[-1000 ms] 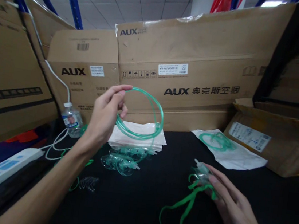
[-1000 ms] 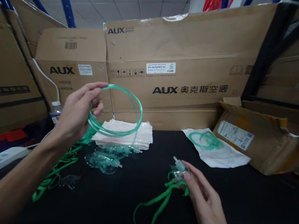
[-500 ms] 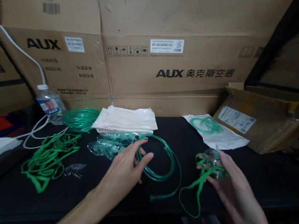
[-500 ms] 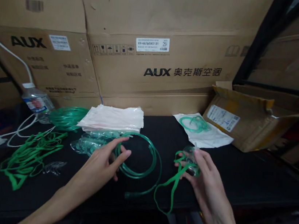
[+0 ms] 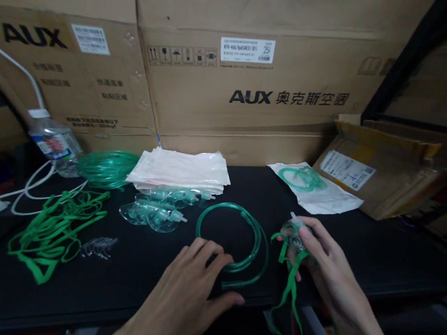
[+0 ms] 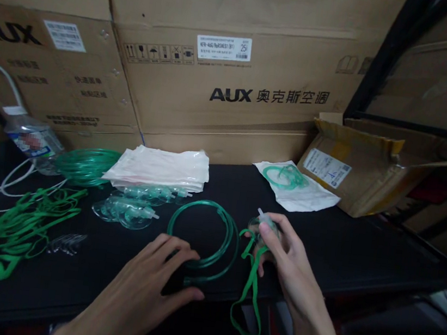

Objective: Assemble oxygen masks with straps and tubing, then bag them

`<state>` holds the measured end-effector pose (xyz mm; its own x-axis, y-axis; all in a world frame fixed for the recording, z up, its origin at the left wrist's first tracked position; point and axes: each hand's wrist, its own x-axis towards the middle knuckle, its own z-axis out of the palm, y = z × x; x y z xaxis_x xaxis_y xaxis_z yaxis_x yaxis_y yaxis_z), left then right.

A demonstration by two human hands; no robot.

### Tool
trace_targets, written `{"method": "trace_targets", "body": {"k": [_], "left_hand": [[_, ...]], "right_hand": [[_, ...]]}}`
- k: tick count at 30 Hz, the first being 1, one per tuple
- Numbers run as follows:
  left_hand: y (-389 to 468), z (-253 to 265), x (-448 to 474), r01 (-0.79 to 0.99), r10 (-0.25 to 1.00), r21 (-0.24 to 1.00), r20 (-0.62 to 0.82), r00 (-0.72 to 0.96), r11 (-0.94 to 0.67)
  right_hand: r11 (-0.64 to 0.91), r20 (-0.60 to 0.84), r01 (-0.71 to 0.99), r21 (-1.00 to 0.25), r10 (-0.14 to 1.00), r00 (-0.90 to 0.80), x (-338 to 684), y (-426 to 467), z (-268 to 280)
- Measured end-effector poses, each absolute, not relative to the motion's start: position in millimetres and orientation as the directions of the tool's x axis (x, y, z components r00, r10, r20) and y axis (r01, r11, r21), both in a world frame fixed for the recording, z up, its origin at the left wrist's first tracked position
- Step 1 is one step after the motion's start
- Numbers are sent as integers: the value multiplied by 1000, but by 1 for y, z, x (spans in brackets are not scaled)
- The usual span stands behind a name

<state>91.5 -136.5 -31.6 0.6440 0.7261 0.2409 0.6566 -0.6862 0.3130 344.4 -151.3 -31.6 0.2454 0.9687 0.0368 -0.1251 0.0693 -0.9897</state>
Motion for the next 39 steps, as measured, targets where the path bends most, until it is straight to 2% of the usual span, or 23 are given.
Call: {"method": "trace_targets", "body": {"k": [9, 14, 22, 28, 32, 36, 39], "left_hand": [[-129, -26, 73, 491, 572, 333, 214, 792, -805], [-133, -25, 60, 445, 514, 278, 271, 814, -852], [-125, -24, 65, 520, 604, 332, 246, 758, -787], [-111, -35, 40, 480, 605, 405, 276, 747, -778], [-101, -46, 22, 484, 581, 334, 329, 744, -809], [-92, -34, 16, 448, 525, 302, 263, 809, -841], [-85, -17, 14, 461, 498, 192, 249, 831, -866]], "right_hand": [[59, 53, -36, -998, 988, 142, 346, -153, -34], [46, 46, 1, -999, 994, 102, 346, -153, -34], [84, 85, 135, -987, 996, 0, 348, -153, -32], [91, 93, 116, -989, 996, 12, 346, -153, -27], [85, 86, 120, -989, 996, 2, 345, -154, -27], [67, 66, 122, -990, 998, -8, 344, -155, -21], [46, 45, 135, -990, 999, -10, 344, -154, -10]]}}
